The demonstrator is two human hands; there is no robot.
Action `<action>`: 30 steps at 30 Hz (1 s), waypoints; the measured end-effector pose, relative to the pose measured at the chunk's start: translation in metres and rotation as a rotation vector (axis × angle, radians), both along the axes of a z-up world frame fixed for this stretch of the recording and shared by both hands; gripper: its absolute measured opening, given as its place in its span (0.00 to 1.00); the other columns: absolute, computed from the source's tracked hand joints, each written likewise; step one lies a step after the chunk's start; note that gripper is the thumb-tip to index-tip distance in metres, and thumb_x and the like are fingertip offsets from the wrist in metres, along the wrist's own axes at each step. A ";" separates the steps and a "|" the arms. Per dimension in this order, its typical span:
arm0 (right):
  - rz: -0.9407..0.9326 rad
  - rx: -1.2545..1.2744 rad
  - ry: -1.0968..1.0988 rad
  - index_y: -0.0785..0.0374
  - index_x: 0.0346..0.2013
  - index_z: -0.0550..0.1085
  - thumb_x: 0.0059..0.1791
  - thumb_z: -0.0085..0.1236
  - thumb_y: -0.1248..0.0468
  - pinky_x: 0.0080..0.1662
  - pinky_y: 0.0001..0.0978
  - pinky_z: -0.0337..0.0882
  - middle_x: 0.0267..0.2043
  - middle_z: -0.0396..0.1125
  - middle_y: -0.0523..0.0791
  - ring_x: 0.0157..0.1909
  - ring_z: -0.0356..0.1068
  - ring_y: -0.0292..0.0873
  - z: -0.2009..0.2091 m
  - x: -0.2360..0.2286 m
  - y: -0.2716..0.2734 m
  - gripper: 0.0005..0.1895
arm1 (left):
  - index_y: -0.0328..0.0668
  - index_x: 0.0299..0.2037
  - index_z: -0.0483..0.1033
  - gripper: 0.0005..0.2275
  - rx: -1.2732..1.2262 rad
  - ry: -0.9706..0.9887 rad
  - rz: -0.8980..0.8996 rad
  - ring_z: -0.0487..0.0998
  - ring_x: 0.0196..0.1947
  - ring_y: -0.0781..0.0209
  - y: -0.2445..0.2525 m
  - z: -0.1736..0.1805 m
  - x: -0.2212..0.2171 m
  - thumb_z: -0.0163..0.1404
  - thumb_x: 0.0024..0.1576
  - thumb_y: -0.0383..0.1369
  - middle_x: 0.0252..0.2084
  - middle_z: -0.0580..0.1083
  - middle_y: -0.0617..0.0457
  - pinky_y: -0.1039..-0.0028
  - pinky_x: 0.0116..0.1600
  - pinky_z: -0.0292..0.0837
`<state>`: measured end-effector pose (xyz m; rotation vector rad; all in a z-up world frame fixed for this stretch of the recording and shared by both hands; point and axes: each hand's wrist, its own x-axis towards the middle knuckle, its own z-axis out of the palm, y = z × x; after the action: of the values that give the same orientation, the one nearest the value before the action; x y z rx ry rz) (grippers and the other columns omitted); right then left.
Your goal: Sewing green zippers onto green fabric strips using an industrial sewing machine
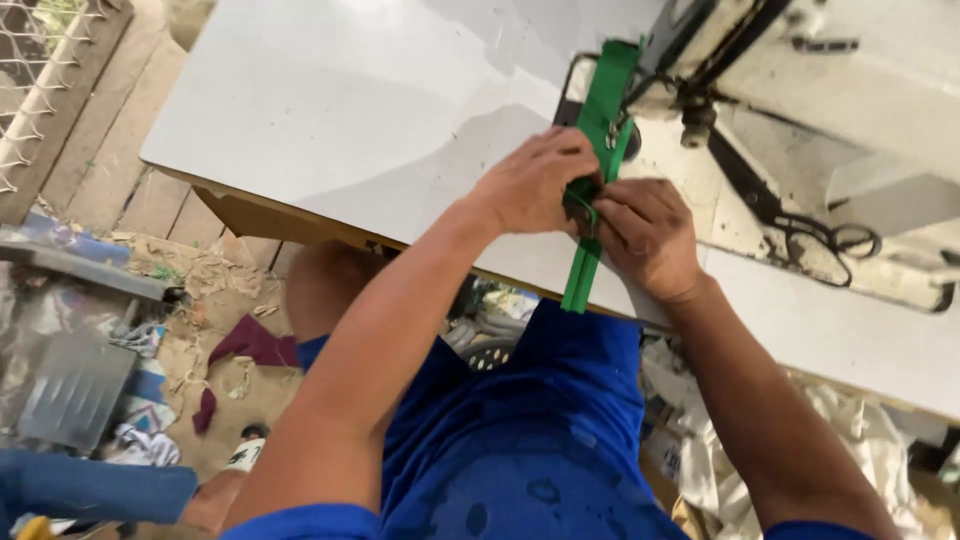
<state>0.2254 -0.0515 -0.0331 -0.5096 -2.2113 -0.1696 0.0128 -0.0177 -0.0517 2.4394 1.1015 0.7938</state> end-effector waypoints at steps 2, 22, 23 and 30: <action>-0.007 -0.013 0.002 0.66 0.35 0.81 0.48 0.64 0.72 0.42 0.45 0.74 0.40 0.75 0.51 0.41 0.77 0.58 -0.005 0.001 -0.007 0.02 | 0.51 0.43 0.74 0.23 -0.009 0.006 -0.020 0.70 0.58 0.44 -0.002 -0.007 0.002 0.68 0.39 0.43 0.47 0.69 0.54 0.58 0.55 0.72; -0.185 -0.287 0.096 0.66 0.39 0.82 0.53 0.65 0.68 0.55 0.51 0.71 0.46 0.73 0.50 0.53 0.70 0.61 0.013 -0.007 -0.054 0.03 | 0.48 0.36 0.73 0.17 0.309 -0.031 0.308 0.69 0.57 0.42 -0.098 0.021 -0.024 0.57 0.57 0.52 0.44 0.64 0.55 0.42 0.67 0.55; -0.194 -0.300 0.094 0.66 0.39 0.82 0.53 0.65 0.68 0.55 0.51 0.71 0.46 0.73 0.50 0.53 0.70 0.61 0.012 -0.006 -0.052 0.03 | 0.48 0.36 0.73 0.17 0.295 -0.032 0.300 0.69 0.57 0.42 -0.099 0.023 -0.027 0.57 0.57 0.52 0.44 0.64 0.55 0.42 0.67 0.55; -0.190 -0.240 -0.009 0.63 0.39 0.82 0.54 0.64 0.65 0.57 0.51 0.64 0.44 0.74 0.47 0.53 0.71 0.57 0.010 -0.005 -0.054 0.04 | 0.50 0.36 0.81 0.10 0.364 0.059 0.035 0.67 0.42 0.46 -0.119 0.036 -0.011 0.56 0.56 0.45 0.38 0.65 0.53 0.51 0.52 0.64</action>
<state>0.2204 -0.1052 -0.0230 -0.8530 -2.2020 -0.0046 0.0020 -0.1365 -0.0154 2.7615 1.1039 1.0164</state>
